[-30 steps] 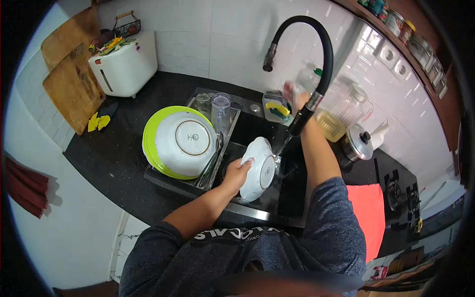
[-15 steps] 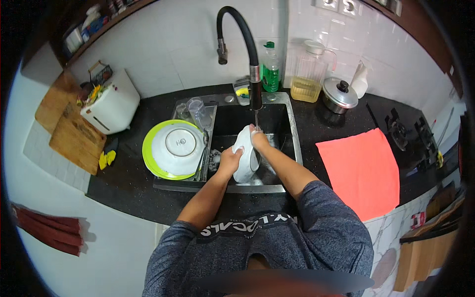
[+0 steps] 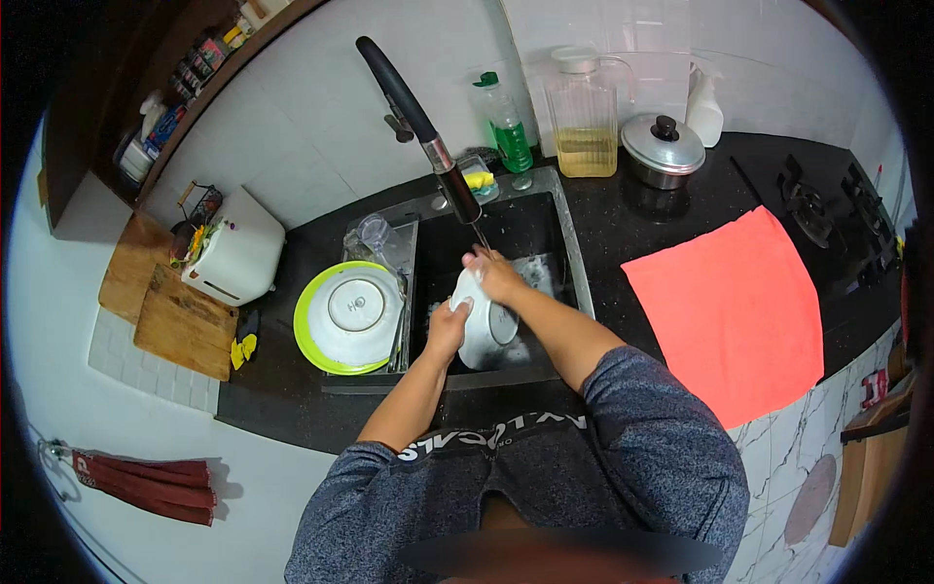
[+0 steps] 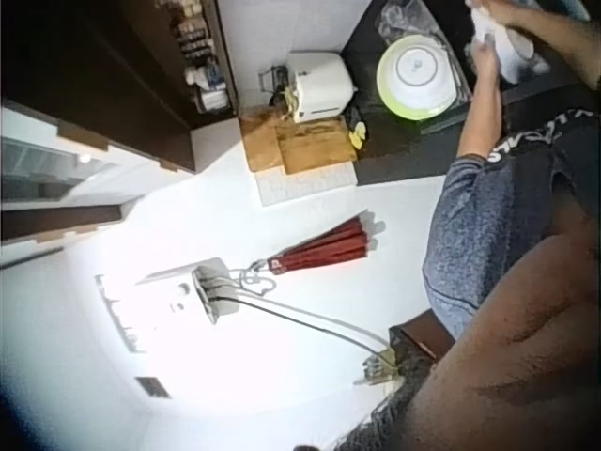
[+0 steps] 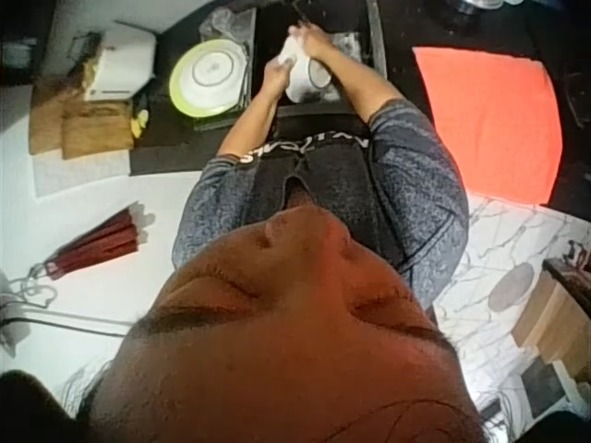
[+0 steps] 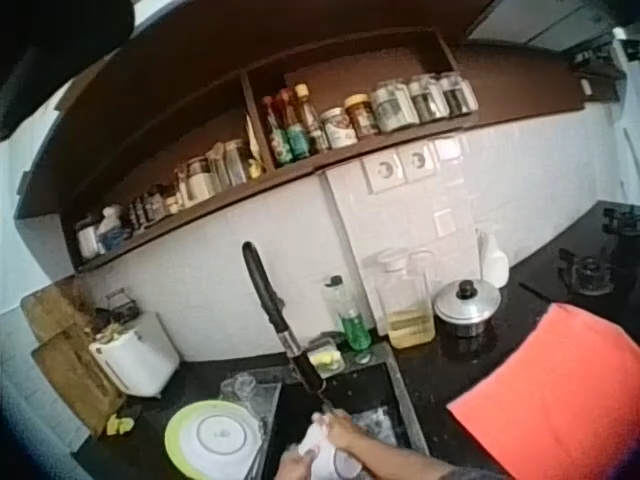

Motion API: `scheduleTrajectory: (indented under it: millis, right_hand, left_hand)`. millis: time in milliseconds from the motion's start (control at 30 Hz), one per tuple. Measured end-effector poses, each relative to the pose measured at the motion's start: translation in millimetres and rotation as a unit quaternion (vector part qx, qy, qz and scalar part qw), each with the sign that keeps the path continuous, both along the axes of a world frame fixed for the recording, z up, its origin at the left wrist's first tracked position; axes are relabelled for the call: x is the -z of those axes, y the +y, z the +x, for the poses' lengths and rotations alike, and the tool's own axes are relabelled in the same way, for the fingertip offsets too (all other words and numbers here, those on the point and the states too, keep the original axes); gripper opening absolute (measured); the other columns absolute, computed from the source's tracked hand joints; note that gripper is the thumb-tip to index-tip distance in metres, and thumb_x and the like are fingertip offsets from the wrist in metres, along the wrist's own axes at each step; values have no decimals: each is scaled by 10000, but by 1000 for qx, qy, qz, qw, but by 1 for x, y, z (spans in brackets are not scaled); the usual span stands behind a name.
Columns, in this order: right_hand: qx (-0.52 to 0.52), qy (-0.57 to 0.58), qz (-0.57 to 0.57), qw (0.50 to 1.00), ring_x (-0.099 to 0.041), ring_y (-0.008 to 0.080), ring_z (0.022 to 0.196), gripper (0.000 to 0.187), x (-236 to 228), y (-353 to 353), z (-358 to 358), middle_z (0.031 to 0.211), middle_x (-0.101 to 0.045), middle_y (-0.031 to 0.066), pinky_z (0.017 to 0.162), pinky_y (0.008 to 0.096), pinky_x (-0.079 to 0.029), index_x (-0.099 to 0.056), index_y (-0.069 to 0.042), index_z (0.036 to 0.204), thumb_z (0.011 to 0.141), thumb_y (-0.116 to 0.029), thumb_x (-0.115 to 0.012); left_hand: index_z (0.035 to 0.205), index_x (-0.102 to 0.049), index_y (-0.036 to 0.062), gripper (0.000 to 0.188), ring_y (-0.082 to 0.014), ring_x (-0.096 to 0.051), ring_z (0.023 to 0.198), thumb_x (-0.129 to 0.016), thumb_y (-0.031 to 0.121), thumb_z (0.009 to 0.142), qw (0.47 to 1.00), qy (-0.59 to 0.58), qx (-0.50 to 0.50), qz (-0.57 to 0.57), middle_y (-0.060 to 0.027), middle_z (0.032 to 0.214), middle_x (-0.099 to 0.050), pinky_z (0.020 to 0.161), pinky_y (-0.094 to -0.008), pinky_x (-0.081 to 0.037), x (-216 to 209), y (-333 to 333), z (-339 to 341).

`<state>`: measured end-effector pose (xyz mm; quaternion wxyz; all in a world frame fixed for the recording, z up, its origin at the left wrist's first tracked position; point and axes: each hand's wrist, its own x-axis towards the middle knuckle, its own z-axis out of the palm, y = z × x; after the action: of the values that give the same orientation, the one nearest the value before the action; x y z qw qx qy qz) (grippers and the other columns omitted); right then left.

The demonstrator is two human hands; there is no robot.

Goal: Wiping a water dispenser and washing various dishes in a kitchen sink.

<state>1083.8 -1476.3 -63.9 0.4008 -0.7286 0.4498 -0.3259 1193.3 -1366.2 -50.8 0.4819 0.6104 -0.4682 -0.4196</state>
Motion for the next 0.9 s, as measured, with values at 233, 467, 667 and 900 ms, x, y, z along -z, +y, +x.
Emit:
scheduleTrajectory:
  millis: [233,467,667,900]
  right_hand:
    - [174,79,177,965,-428,375,1122,691,11,-36,-17,1180,-447,278,941,407,-332,-446,23,1176,845,-557,-268]
    - [170,-33,279,945,-423,332,1149,682,39,-54,-19,1172,-479,250,935,370,-336,-515,53,1113,835,-549,-353]
    - [184,-38,265,946,-572,305,911,502,36,-57,-35,1015,-571,238,803,379,-425,-566,96,997,796,-363,-577]
    - [81,-201,278,936,-562,193,688,272,-5,-46,-53,787,-614,124,660,328,-433,-613,41,840,785,-225,-624]
  left_hand:
    - [1071,-510,-41,395,-193,-570,830,-534,279,839,974,219,-50,-23,-121,954,-581,752,-324,-451,-16,0,8]
    - [1128,-450,-53,456,-258,-559,935,-523,295,842,917,391,-56,-52,-160,1051,-552,830,-374,-445,-6,-9,23]
    - [1145,-445,-39,442,-254,-546,966,-493,295,859,939,319,-132,12,-150,1076,-547,838,-369,-441,22,-24,32]
    - [1162,-443,-21,425,-277,-536,990,-438,273,855,949,226,-166,147,-160,1112,-533,861,-378,-420,42,-42,29]
